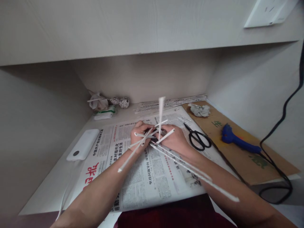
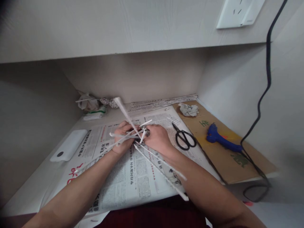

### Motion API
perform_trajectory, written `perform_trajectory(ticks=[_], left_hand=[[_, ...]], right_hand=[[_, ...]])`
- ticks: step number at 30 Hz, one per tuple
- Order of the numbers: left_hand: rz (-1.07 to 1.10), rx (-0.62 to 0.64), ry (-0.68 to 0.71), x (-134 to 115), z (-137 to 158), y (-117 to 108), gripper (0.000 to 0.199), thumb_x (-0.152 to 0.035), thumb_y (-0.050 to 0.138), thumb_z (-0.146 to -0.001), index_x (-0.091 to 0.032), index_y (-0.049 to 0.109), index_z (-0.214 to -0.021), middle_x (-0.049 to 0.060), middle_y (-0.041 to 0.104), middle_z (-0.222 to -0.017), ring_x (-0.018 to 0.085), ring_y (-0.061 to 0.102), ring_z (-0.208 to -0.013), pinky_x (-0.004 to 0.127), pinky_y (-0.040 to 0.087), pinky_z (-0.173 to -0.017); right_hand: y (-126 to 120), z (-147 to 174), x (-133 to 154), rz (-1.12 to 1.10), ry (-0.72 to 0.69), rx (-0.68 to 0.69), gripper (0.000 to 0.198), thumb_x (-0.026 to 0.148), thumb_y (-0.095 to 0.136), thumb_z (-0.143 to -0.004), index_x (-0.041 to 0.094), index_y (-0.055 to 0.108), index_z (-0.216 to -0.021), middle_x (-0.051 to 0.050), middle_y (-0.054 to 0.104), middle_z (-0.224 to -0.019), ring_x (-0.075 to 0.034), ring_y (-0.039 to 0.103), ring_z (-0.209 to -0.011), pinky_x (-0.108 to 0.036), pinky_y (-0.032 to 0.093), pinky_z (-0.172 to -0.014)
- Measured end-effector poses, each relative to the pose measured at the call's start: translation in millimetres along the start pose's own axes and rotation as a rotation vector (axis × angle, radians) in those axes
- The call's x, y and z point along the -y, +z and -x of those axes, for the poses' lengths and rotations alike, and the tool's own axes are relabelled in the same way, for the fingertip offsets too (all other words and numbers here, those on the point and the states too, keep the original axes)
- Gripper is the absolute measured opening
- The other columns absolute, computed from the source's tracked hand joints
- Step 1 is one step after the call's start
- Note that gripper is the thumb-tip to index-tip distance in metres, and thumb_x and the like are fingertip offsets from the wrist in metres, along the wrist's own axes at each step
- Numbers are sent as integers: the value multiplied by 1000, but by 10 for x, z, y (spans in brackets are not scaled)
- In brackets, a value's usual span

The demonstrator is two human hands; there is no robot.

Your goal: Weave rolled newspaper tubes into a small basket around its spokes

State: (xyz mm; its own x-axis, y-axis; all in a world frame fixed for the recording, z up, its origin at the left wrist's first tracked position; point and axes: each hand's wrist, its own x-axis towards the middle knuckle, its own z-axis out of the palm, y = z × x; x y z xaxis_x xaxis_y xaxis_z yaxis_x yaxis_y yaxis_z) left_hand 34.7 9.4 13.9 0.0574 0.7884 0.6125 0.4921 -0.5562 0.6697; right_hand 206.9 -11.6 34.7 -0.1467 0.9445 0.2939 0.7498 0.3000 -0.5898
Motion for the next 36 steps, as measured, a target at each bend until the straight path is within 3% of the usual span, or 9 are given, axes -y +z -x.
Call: perform_trajectory(ticks=[5,10,13,15,18,22,27,32,36], left_hand=[[-1,-32,-2,-27,1,-4,13,-31,69,-82,-21,78,-83,3,62,-73,16,62,-70,28,50,-65],[-26,-1,42,-33,-4,-54,14,-30,70,-80,-20,78,-86,4,63,-74,17,61,-70,28,49,-64],[-4,25,66,-36,1,-62,13,-30,72,-77,-20,77,-85,3,62,-72,17,59,-68,28,48,-61],[-3,50,57,-49,7,-56,13,-30,73,-75,-20,77,-84,2,62,-72,17,60,-69,28,48,-62],[5,34,-3,-63,7,-33,11,-28,72,-76,-21,77,-83,2,62,-72,17,61,-70,28,49,-64],[41,-9,-62,-9,-3,12,10,-28,69,-80,-21,75,-78,3,63,-73,17,62,-70,29,49,-66],[67,-31,-69,83,6,70,8,-28,68,-82,-22,73,-79,4,65,-78,18,63,-74,32,51,-71],[125,-21,-37,78,31,101,6,-24,67,-82,-23,73,-81,5,68,-88,20,64,-88,35,51,-84],[131,2,-73,91,48,121,6,-22,67,-82,-23,73,-82,2,70,-85,19,65,-84,34,50,-81]], right_hand=[[-76,36,39,137,-216,-135,13,29,65,-80,23,68,-91,-4,70,-90,-19,62,-81,-28,43,-68],[38,53,77,-110,-448,-149,22,12,52,-85,22,67,-97,-5,67,-98,-16,62,-89,-26,47,-77],[50,65,105,-296,-490,-145,18,14,55,-84,21,65,-96,-5,63,-102,-15,62,-89,-24,49,-74],[34,78,129,-378,-432,-142,5,20,62,-82,21,62,-87,-3,63,-92,-13,59,-76,-24,47,-66],[22,90,148,-488,-288,-168,13,28,67,-81,20,57,-78,1,60,-77,-10,51,-62,-23,44,-59],[57,37,103,-694,-70,-228,14,34,62,-85,20,58,-82,2,59,-70,-10,53,-58,-22,43,-54],[120,-111,5,-921,228,-255,24,38,68,-77,22,55,-90,5,58,-60,-11,55,-49,-22,47,-47],[172,-192,-86,-1031,267,-304,39,38,73,-69,24,49,-95,5,63,-72,-11,58,-48,-23,49,-45],[201,-176,-164,-907,200,-244,34,34,69,-72,22,55,-101,3,63,-69,-12,58,-52,-24,48,-49]])
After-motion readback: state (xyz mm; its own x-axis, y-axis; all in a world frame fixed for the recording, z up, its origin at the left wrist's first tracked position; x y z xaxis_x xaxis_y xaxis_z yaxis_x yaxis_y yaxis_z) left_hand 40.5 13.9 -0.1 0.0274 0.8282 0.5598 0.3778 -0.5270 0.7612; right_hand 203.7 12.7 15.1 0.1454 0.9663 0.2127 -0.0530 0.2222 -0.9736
